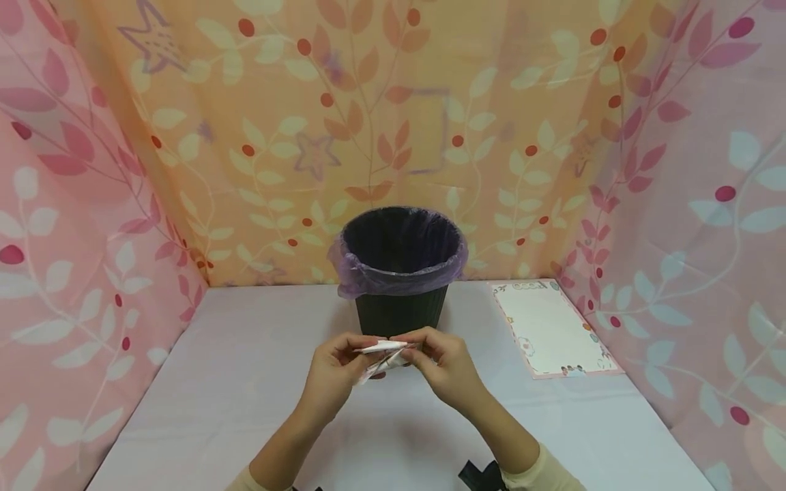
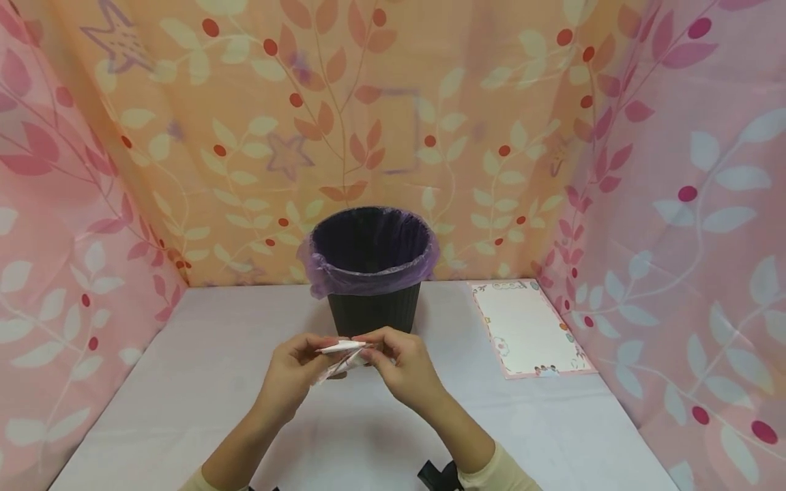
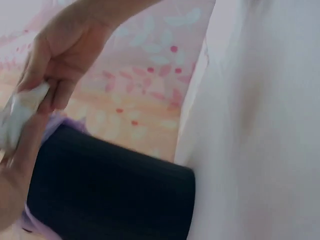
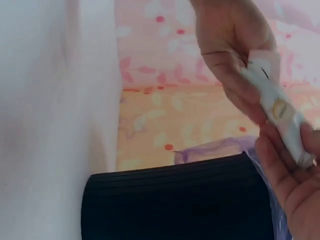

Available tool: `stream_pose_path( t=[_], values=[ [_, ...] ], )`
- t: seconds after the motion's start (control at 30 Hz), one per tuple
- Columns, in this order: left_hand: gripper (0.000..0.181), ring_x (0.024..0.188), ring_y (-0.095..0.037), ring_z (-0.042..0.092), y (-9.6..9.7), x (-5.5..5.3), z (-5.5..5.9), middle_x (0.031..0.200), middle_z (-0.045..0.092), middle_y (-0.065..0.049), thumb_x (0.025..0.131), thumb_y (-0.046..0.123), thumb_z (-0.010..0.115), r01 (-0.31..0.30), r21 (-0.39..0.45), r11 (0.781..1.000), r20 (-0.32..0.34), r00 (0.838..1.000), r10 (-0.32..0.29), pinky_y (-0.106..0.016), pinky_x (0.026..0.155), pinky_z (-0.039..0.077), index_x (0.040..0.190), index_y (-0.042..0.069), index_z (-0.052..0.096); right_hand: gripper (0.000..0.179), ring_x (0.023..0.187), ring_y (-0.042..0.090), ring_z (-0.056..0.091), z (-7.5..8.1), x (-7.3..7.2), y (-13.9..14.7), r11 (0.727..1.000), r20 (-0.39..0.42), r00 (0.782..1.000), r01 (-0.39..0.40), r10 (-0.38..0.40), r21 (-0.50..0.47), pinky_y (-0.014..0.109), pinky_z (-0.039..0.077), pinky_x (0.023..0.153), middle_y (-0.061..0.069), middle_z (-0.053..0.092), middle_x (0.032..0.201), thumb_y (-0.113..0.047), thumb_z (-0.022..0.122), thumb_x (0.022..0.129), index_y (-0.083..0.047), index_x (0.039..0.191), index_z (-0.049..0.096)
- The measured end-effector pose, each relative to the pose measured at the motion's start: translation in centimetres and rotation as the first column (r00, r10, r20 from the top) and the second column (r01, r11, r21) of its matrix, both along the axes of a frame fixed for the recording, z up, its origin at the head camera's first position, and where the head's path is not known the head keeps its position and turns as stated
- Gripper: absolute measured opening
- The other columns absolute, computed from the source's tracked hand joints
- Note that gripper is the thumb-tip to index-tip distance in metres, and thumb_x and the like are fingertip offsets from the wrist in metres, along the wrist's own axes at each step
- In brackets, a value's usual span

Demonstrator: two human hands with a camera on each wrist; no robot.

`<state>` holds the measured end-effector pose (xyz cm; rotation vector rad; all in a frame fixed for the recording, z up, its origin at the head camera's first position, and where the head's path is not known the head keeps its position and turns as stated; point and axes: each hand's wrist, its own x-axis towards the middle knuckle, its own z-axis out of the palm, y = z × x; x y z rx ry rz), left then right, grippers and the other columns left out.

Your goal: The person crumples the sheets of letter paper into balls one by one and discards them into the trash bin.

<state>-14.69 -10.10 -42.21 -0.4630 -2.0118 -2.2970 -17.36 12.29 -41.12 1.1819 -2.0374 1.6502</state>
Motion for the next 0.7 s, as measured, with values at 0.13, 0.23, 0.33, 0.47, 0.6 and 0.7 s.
stream_pose_path(
  t=[0.13,0.23,0.33,0.47,0.6,0.7],
  values=[
    [0.041,0.117,-0.024,0.067,-0.5,0.0,0.4,0.143,0.059,-0.021,0.1,0.002,0.062,0.243,-0.097,0.965,-0.159,0.954,-0.256,-0.032,0.093,0.059,0.141,0.0,0.058,0.01,0.076,0.018,0.073,0.4,-0.1,0.7,0.992,0.162,0.985,0.082,-0.066,-0.092,0.036,0.064,0.067,0.016,0.075,0.096,0.001,0.068,0.095,0.0,0.105,0.07],
    [0.059,0.133,-0.027,0.058,-0.9,0.1,0.7,0.155,0.046,-0.022,0.097,-0.003,0.064,0.368,-0.156,0.917,-0.216,0.893,-0.395,-0.031,0.102,0.054,0.153,0.001,0.044,0.008,0.074,0.02,0.073,0.6,-0.2,1.1,0.987,0.223,0.971,0.113,-0.085,-0.114,0.037,0.064,0.067,0.018,0.074,0.094,-0.001,0.069,0.096,0.002,0.103,0.069],
    [0.062,0.131,-0.027,0.06,-0.8,0.4,0.7,0.152,0.051,-0.019,0.095,-0.001,0.07,0.328,-0.189,0.926,-0.187,0.913,-0.362,-0.033,0.1,0.055,0.152,0.007,0.048,0.009,0.072,0.02,0.072,0.4,-0.4,1.0,0.985,0.252,0.964,0.118,-0.084,-0.124,0.038,0.064,0.067,0.019,0.073,0.093,-0.002,0.069,0.096,0.003,0.104,0.069],
    [0.045,0.111,-0.023,0.071,0.0,0.9,0.3,0.129,0.069,-0.013,0.093,0.006,0.075,0.096,-0.211,0.973,-0.132,0.983,-0.126,-0.032,0.089,0.061,0.136,0.011,0.064,0.009,0.072,0.021,0.071,-0.3,-0.7,0.4,0.986,0.29,0.953,0.119,-0.082,-0.113,0.038,0.064,0.067,0.016,0.074,0.095,-0.005,0.07,0.095,0.0,0.103,0.071],
    [0.024,0.093,-0.021,0.072,0.8,0.7,-0.6,0.11,0.074,-0.009,0.094,0.016,0.076,-0.097,-0.203,0.974,-0.098,0.992,0.078,-0.029,0.08,0.062,0.117,0.011,0.072,0.007,0.07,0.026,0.071,-0.9,-0.6,-0.1,0.985,0.303,0.944,0.158,-0.131,-0.067,0.037,0.063,0.066,0.012,0.076,0.094,-0.008,0.074,0.094,-0.004,0.1,0.075],
    [0.02,0.086,-0.024,0.072,1.1,0.4,-1.1,0.104,0.074,-0.008,0.095,0.022,0.075,-0.126,-0.185,0.975,-0.057,0.991,0.117,-0.03,0.076,0.062,0.112,0.012,0.072,0.007,0.069,0.028,0.07,-1.2,-0.5,-0.4,0.981,0.315,0.933,0.19,-0.172,-0.026,0.036,0.063,0.065,0.011,0.076,0.094,-0.009,0.075,0.094,-0.006,0.1,0.075]
  ],
)
